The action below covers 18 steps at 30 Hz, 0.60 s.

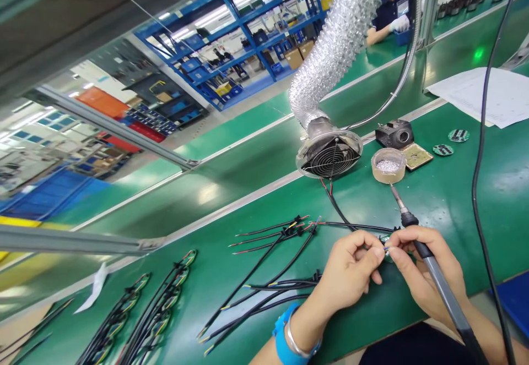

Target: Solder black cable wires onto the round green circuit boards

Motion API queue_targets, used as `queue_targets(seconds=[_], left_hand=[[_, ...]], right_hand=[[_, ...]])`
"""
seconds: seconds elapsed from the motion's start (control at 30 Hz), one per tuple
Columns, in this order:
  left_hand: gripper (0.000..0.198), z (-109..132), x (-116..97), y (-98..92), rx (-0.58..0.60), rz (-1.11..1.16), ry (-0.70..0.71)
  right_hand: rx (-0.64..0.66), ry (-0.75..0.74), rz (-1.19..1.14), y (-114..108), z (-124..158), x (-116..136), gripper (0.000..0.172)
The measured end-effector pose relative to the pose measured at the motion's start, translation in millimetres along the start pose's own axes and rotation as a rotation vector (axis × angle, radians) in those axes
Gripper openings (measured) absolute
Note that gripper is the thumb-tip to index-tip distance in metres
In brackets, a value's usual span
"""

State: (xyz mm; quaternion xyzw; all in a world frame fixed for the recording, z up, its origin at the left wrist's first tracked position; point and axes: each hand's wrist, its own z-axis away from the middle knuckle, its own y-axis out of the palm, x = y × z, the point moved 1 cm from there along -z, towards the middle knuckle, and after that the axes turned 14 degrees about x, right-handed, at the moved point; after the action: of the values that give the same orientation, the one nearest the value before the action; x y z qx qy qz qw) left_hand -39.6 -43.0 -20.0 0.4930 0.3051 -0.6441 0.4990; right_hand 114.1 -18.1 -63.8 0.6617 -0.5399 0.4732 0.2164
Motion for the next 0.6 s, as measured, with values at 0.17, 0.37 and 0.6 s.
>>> queue_targets(seconds=[0.17, 0.37, 0.6], left_hand=[[0.050, -1, -2, -7.4, 0.174, 0.215, -0.072], [0.046, 3, -9, -4.6, 0.117, 0.104, -0.029], [0.042, 3, -4, 9.3, -0.196, 0.065, 0.069]], right_hand=[[0.088, -0.024, -0.064, -2, -3, 5, 0.027], [0.015, -0.005, -0.046, 5, -1, 6, 0.030], [-0.223, 0.017, 0.032, 33, 9, 8, 0.032]])
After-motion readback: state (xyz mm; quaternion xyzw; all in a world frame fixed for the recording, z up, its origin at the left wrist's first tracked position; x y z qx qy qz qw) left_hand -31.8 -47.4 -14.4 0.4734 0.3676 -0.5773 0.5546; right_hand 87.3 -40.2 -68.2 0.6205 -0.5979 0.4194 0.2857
